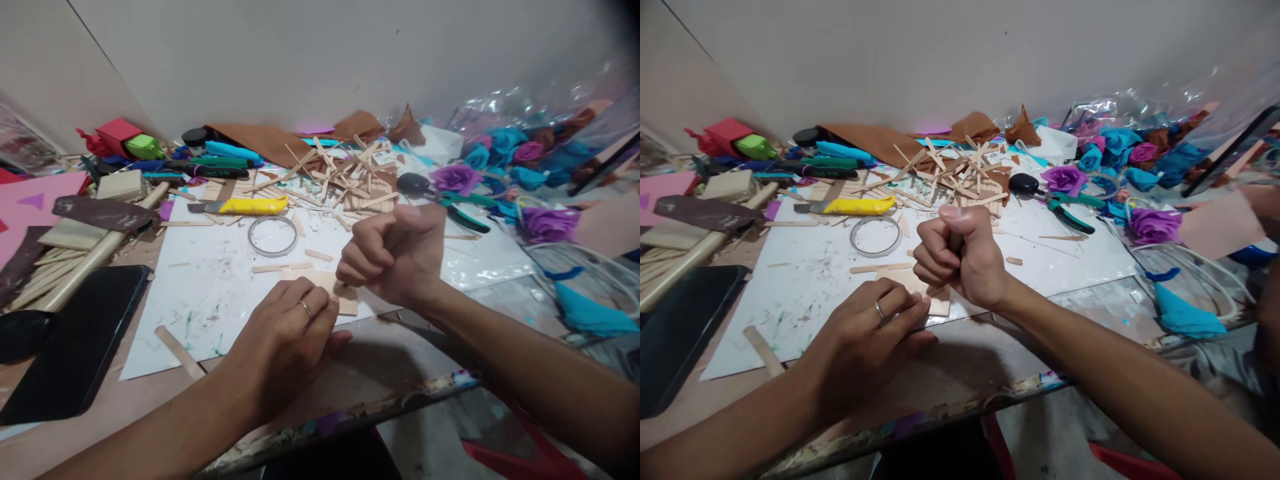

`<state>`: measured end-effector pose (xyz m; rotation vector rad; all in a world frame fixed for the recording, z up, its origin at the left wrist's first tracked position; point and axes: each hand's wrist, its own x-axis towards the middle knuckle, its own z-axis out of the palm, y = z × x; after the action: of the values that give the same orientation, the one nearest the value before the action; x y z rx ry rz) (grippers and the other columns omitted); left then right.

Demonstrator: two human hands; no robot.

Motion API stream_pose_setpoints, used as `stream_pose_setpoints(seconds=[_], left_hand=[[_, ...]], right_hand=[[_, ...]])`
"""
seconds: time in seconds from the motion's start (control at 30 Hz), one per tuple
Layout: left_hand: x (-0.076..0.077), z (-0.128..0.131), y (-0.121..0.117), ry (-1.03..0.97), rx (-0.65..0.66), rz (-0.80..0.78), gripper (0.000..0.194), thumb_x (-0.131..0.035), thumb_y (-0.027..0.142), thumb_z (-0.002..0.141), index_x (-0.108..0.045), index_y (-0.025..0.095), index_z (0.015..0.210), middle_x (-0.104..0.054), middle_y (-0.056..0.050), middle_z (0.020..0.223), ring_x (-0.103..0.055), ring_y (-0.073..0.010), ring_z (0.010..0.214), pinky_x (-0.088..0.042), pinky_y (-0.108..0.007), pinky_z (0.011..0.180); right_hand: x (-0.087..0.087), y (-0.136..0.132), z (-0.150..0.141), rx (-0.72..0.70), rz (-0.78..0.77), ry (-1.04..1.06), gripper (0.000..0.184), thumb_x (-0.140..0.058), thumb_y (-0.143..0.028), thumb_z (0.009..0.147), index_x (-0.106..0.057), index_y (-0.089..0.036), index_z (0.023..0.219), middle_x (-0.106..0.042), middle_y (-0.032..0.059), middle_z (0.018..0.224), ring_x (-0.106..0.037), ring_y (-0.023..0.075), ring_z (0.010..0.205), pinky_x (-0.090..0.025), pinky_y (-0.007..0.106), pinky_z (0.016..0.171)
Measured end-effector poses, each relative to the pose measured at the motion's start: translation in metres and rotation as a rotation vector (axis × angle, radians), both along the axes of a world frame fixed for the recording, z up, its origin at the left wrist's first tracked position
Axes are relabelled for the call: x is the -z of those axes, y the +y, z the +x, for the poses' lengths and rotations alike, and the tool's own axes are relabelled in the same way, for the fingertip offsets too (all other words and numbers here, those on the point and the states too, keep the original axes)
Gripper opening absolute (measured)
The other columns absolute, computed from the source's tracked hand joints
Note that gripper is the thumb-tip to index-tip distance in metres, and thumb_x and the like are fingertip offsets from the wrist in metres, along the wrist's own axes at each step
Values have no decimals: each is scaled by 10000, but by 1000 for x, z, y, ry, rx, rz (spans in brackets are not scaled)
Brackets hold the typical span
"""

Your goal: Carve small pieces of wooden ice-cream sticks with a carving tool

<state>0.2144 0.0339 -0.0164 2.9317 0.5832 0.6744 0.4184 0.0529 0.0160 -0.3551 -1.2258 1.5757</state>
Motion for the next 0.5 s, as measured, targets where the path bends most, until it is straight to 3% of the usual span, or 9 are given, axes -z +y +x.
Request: stream_pose_setpoints(seconds=[0.5], left_hand=[[2, 3, 3, -39, 7, 35, 148, -604, 150, 1024, -728, 99, 1088, -694, -79, 961, -582, -248, 904, -547, -390, 767]], right_hand=[[1, -5, 2, -50, 71, 36, 538, -584, -496, 949, -384, -222, 531, -263, -75, 448, -222, 88, 398, -237, 283, 436]])
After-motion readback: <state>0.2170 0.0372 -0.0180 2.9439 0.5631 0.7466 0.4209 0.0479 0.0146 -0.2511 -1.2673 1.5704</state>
